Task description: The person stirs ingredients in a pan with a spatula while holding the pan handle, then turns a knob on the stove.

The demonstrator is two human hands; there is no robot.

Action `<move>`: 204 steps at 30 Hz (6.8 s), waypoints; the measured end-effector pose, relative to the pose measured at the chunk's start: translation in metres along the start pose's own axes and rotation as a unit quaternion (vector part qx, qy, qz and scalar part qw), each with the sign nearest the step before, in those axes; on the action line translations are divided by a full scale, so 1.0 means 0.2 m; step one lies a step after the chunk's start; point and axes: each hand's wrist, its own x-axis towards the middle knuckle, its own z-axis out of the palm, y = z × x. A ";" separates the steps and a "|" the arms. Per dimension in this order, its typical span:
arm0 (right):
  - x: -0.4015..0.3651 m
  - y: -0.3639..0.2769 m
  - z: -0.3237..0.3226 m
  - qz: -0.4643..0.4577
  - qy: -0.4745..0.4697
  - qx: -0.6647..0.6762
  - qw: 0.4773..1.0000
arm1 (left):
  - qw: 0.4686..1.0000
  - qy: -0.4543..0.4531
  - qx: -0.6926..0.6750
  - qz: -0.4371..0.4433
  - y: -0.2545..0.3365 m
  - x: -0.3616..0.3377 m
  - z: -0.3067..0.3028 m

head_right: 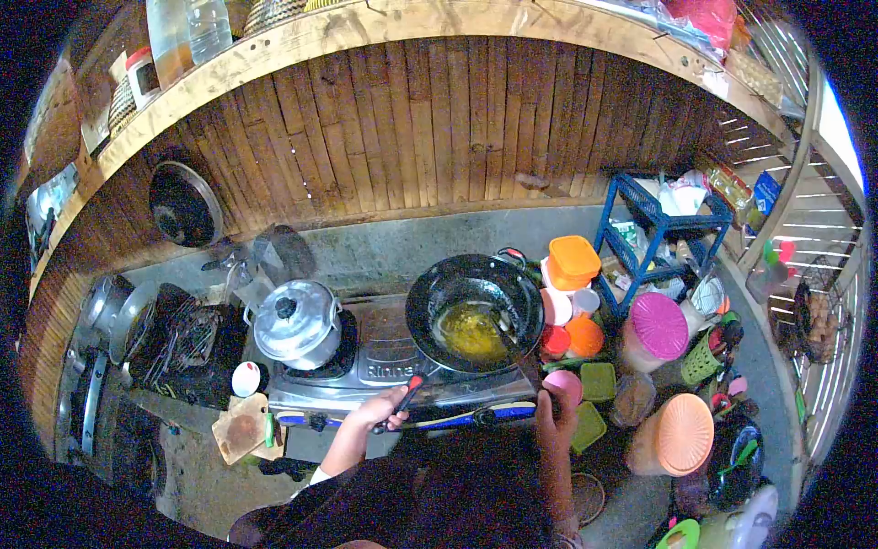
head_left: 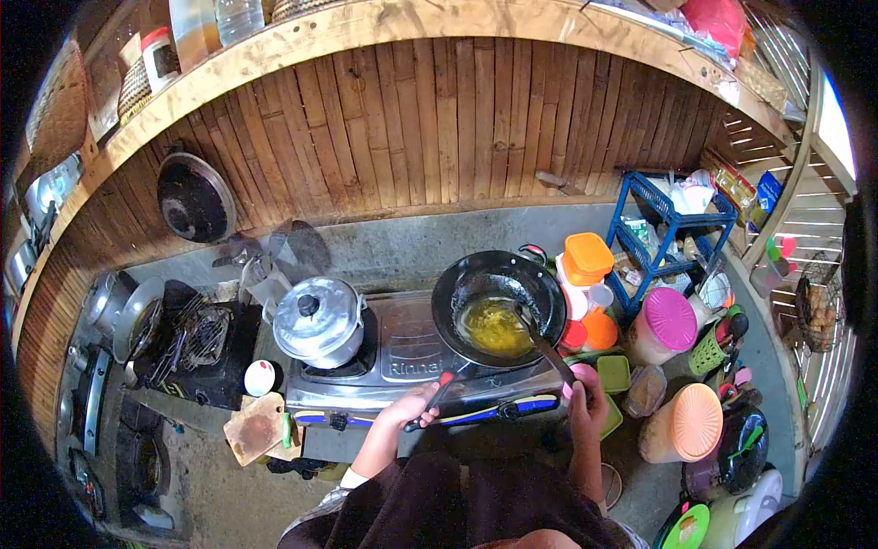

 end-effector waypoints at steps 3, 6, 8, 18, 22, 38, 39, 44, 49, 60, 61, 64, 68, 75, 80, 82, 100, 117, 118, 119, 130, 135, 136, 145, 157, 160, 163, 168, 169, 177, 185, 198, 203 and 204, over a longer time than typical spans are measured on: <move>-0.01 -0.02 -0.07 -0.003 0.039 0.013 0.999 | 1.000 -0.005 -0.006 -0.001 -0.01 0.01 -0.01; -0.01 0.02 -0.19 -0.072 0.061 -0.065 0.993 | 1.000 -0.010 -0.005 0.002 -0.02 0.02 -0.01; -0.02 -0.03 -0.22 -0.095 0.068 -0.080 0.990 | 1.000 -0.012 -0.008 0.006 -0.02 0.02 -0.01; -0.03 0.00 -0.21 -0.177 0.078 -0.129 0.973 | 0.999 -0.023 0.007 0.038 -0.03 0.01 0.00; -0.06 0.03 -0.10 -0.019 0.044 0.001 0.999 | 0.999 -0.026 -0.008 0.024 -0.01 0.00 0.01; -0.12 0.13 0.08 0.209 -0.161 0.004 0.965 | 1.000 -0.012 0.013 0.021 -0.04 0.04 0.00; -0.11 0.11 0.08 0.210 -0.151 0.007 0.966 | 1.000 -0.013 0.015 0.024 -0.04 0.04 0.00; -0.10 0.23 -0.02 0.199 -0.170 0.002 0.965 | 0.999 0.017 0.013 0.028 -0.04 0.03 0.03; -0.14 0.59 -0.06 0.348 -0.054 0.046 0.935 | 0.999 0.006 -0.040 0.002 -0.01 0.02 0.04; -0.31 0.84 0.14 0.466 -0.333 -0.106 0.813 | 0.999 0.005 -0.047 0.013 0.06 0.04 0.03; -0.29 0.84 0.14 0.527 -0.312 -0.086 0.785 | 0.999 0.001 -0.037 0.021 0.06 0.06 0.02; -0.28 0.84 0.15 0.533 -0.306 -0.111 0.781 | 0.999 -0.009 -0.023 0.027 0.10 0.09 -0.01; -0.28 0.87 0.14 0.542 -0.292 -0.095 0.782 | 0.999 -0.017 -0.016 0.031 0.15 0.11 -0.04; -0.33 0.96 0.15 0.496 -0.236 -0.086 0.831 | 0.999 -0.030 -0.018 0.014 0.22 0.12 -0.07; -0.35 0.97 0.16 0.470 -0.201 -0.049 0.858 | 0.999 -0.024 -0.017 0.022 0.22 0.13 -0.09; -0.35 0.97 0.17 0.466 -0.190 -0.055 0.862 | 1.000 -0.017 -0.013 0.023 0.23 0.13 -0.09; -0.37 1.02 0.15 0.494 -0.161 0.072 0.851 | 0.999 -0.035 -0.028 0.010 0.24 0.10 -0.07; -0.36 1.02 0.15 0.498 -0.165 0.092 0.847 | 0.999 -0.039 -0.019 0.006 0.23 0.11 -0.08; -0.36 1.01 0.16 0.506 -0.152 0.088 0.845 | 0.999 -0.039 -0.019 0.006 0.23 0.11 -0.08; -0.36 1.01 0.16 0.506 -0.152 0.087 0.845 | 0.999 -0.035 -0.014 0.007 0.23 0.11 -0.07; -0.36 1.04 0.15 0.488 -0.174 0.077 0.852 | 0.998 -0.044 -0.034 0.006 0.21 0.13 -0.09; -0.35 1.00 0.15 0.497 -0.175 0.105 0.844 | 0.999 -0.045 -0.025 0.011 0.20 0.13 -0.09; -0.35 0.98 0.15 0.511 -0.170 0.125 0.833 | 0.999 -0.045 -0.025 0.011 0.20 0.13 -0.08; -0.34 1.03 0.15 0.493 -0.186 0.072 0.847 | 0.998 -0.050 -0.030 0.010 0.19 0.12 -0.08; -0.27 0.91 0.12 0.462 -0.219 -0.058 0.857 | 0.999 -0.037 -0.020 0.016 0.14 0.09 -0.07; -0.21 0.87 0.09 0.468 -0.183 -0.041 0.864 | 0.998 -0.053 -0.022 0.020 0.13 0.09 -0.07; -0.14 0.80 0.05 0.502 -0.116 0.058 0.855 | 0.999 -0.039 -0.008 0.025 0.12 0.07 -0.05; -0.04 0.59 0.01 0.475 -0.113 0.128 0.863 | 0.999 -0.030 -0.028 0.003 0.10 0.06 -0.05; -0.03 0.53 0.03 0.475 -0.114 0.127 0.864 | 0.999 -0.030 -0.028 0.004 0.10 0.05 -0.05; 0.04 0.25 0.12 0.420 -0.112 0.206 0.877 | 0.999 -0.025 -0.023 0.004 0.06 0.05 -0.04; 0.00 0.30 0.05 0.125 -0.190 -0.032 0.973 | 0.999 -0.041 -0.020 0.002 0.07 0.01 -0.03; 0.03 -0.17 -0.16 0.090 -0.082 -0.129 0.984 | 0.999 -0.029 -0.038 -0.007 0.05 -0.02 -0.01; 0.03 -0.39 -0.24 0.165 -0.045 -0.095 0.981 | 0.999 -0.044 -0.031 0.002 0.06 -0.03 -0.01; 0.03 -0.42 -0.25 0.146 -0.031 -0.100 0.984 | 0.998 -0.046 -0.035 0.000 0.06 -0.03 -0.01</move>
